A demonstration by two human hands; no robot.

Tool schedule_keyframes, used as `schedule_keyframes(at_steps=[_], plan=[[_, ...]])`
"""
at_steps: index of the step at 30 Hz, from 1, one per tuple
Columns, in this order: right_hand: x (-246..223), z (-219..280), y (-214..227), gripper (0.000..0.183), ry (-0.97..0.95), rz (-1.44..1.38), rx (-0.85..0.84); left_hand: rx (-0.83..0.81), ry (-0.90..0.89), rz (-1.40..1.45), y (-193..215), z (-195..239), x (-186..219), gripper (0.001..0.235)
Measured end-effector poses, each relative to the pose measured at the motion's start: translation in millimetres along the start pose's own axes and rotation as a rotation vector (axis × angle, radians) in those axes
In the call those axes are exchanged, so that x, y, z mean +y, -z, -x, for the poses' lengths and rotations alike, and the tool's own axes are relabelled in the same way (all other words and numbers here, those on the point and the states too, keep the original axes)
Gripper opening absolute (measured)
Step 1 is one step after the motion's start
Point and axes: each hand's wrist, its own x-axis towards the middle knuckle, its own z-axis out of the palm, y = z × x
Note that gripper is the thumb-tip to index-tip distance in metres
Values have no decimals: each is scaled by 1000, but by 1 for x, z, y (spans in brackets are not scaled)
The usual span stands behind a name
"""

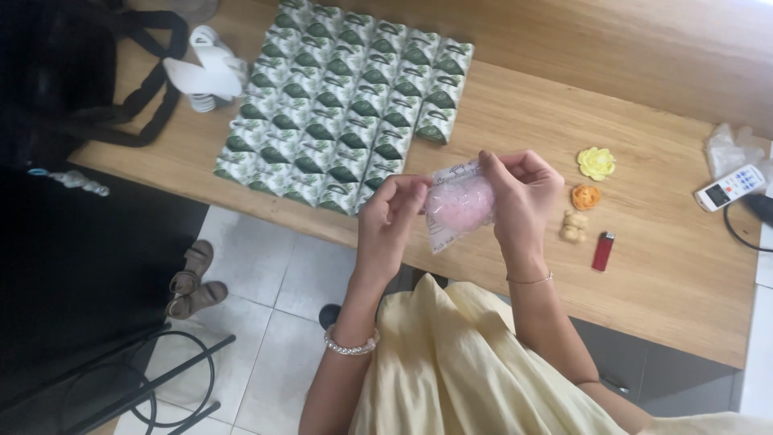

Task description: The person packages small decorative flower-shaped items into plastic bags and decorative cardboard boxes.

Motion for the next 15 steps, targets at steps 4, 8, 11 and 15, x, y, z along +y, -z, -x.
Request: schedule_keyframes(at_steps=[4,8,11,15], plan=[[5,25,-49,20,99,65,-40,99,-199,-198,36,32,38,57],[0,56,-101,27,129,-106,-155,123,-263,-365,87,56,56,75],[-13,85,-144,29,84,-218,-203,141,-337,-491,126,69,64,78],[9,99,-174,33,257,-123,-277,143,-276,-512,165,80,74,70]])
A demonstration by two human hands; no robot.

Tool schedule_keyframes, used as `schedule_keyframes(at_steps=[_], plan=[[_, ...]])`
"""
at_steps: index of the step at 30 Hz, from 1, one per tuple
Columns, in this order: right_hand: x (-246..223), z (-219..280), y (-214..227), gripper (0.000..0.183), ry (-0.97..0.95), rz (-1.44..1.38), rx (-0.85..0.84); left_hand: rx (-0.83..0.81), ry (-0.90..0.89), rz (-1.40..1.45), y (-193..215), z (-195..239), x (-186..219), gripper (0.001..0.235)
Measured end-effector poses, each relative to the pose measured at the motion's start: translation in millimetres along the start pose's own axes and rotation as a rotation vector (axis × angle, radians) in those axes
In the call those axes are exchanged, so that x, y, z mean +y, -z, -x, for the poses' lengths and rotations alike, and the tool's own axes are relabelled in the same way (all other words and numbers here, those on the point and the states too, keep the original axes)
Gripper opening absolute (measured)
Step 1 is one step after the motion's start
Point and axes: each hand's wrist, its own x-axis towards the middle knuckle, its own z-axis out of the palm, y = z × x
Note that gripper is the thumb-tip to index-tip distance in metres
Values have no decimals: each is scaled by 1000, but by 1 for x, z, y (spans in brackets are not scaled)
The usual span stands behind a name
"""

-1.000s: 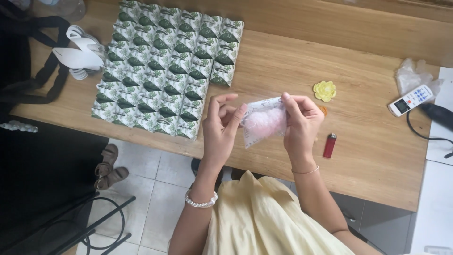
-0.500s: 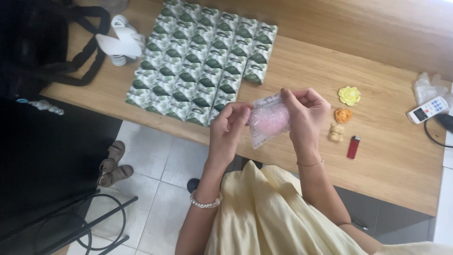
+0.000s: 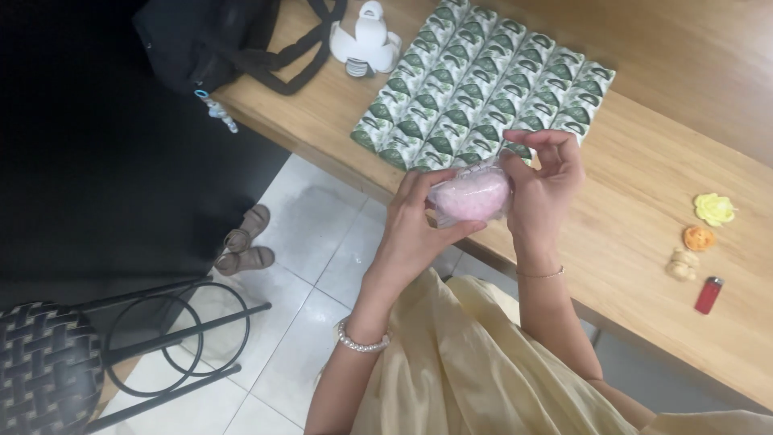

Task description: The person packages small decorative flower-shaped items into plastic bags and decorative cardboard boxes.

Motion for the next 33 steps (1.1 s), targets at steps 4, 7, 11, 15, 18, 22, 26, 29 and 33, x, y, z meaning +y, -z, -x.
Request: schedule_keyframes(at_steps=[4,7,11,15,18,22,26,29,33], plan=[[13,7,-27,29,-18,-5,-32,7,-7,-20,39,-2,-1,62],[11,2,-44,28,-103,-59,-33,-17,-43,2,59,-16,-7,59],[26,-18,-44,21,-231,-207,-80,-112,-20,7,75,-43,-16,58],[30,-59,-58,35,-427,-550,-210,-125,80,436,77,-76,-45,53],[61,-79,-82,96,-461,-889,-539,-106,291,554,79,-110,-60,52],[97,-93,-120,125,-415,-1011,-781,-71,245,682,79,-149,-86,49],[95,-110,-141,117,-441,-772,-711,24,246,732,79,-168,-115,44],[112,-117,-143,102,-516,-622,-575,49,292,699,78,-180,-130,44],[148,-112,-150,71,-605,-616,-398,84,391,682,74,-191,-175,44]])
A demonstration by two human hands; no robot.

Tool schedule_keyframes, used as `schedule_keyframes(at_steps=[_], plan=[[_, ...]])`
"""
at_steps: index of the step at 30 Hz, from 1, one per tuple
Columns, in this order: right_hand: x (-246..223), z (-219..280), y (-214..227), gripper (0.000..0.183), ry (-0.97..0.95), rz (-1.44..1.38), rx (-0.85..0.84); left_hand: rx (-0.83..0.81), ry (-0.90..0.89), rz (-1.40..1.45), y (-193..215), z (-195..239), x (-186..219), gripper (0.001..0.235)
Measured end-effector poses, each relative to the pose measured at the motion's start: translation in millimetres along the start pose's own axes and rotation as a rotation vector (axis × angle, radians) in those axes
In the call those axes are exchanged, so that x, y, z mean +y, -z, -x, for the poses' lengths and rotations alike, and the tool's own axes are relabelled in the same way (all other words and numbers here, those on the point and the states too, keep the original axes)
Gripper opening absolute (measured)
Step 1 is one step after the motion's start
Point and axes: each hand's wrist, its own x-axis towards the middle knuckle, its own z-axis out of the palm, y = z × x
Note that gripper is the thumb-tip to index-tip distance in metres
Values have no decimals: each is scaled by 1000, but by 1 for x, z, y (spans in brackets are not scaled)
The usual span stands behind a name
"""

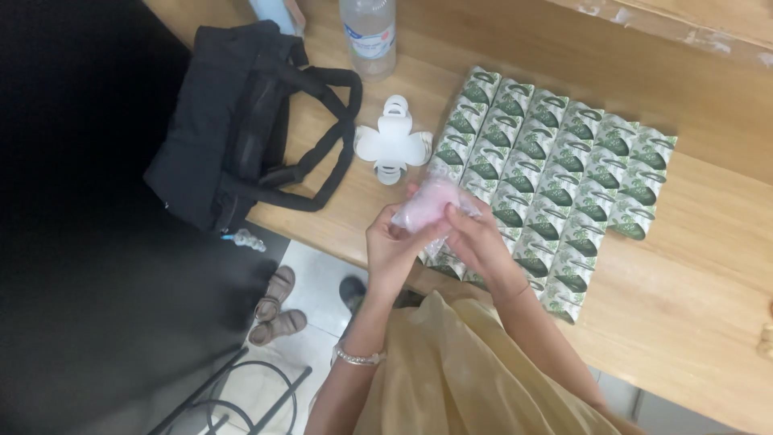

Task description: The person packages small decorative flower-shaped items into plastic bags and decorative cardboard boxes.

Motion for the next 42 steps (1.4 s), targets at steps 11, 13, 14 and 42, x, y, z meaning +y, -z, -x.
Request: schedule_keyframes(at_steps=[11,13,14,42], plan=[[84,-17,30,44,-52,-87,620,-470,-136,-1043,89,-84,14,60],[83,-31,37,45,-23,-64,676,-527,-154,-1053,108,-113,14,61],[79,-39,41,46,-20,-67,701,-510,-169,-1048,113,-130,16,59],[147,-200,157,35,-126,624,679,-673,-430,-898,100,-326,-56,36]])
